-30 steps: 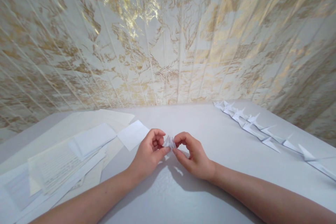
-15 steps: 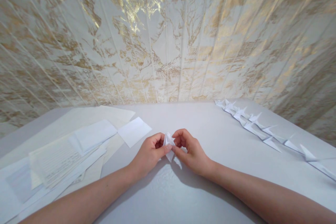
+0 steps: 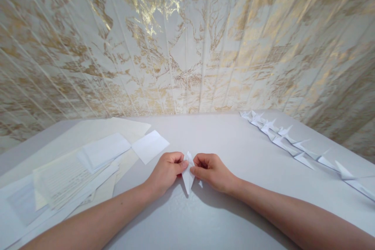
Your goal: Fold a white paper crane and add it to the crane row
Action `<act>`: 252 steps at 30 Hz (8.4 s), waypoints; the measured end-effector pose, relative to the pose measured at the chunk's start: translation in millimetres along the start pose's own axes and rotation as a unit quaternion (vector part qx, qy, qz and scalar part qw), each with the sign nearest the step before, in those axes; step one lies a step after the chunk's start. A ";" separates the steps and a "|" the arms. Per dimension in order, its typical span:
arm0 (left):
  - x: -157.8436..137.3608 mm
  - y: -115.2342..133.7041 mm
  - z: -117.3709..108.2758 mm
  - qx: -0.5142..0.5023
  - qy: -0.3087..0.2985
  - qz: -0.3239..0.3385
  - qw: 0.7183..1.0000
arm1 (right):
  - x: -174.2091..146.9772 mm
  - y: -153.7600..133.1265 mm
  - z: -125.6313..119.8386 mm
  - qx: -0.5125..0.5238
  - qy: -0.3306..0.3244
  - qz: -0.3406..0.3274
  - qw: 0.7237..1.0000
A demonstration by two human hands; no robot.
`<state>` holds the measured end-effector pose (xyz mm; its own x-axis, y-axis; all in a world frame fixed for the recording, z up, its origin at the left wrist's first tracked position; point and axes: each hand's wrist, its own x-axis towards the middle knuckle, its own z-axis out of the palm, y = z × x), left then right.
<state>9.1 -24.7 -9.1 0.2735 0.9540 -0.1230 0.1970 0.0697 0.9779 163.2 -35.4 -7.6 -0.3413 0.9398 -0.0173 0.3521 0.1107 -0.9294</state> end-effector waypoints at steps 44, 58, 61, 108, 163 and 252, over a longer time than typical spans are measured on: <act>3.0 -9.5 -7.1 0.509 -0.047 0.429 0.745 | 8.0 0.0 -36.0 -0.293 -0.076 -0.116 0.946; 11.4 -2.6 -2.7 0.408 -0.040 0.294 0.864 | 10.4 0.7 -35.0 -0.292 -0.076 -0.083 0.950; 14.2 -0.1 -2.3 0.386 -0.038 0.241 0.890 | 10.0 1.1 -32.9 -0.312 -0.063 -0.075 0.945; 10.3 0.8 12.3 0.514 0.030 0.148 0.844 | 2.3 -4.8 -16.6 -0.511 0.000 -0.018 0.859; 11.2 -2.1 7.0 0.223 -0.059 0.098 0.968 | 8.2 13.3 2.0 -0.030 0.131 -0.119 0.984; 5.4 -4.0 -5.0 0.149 0.052 0.256 0.954 | 2.6 10.8 -10.1 -0.099 0.143 -0.319 0.932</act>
<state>5.1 -18.3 -12.9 0.3146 0.8654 0.3901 0.3253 -0.4844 0.8121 175.0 -28.5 -14.0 -0.2996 0.7066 0.6411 0.3201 0.7074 -0.6301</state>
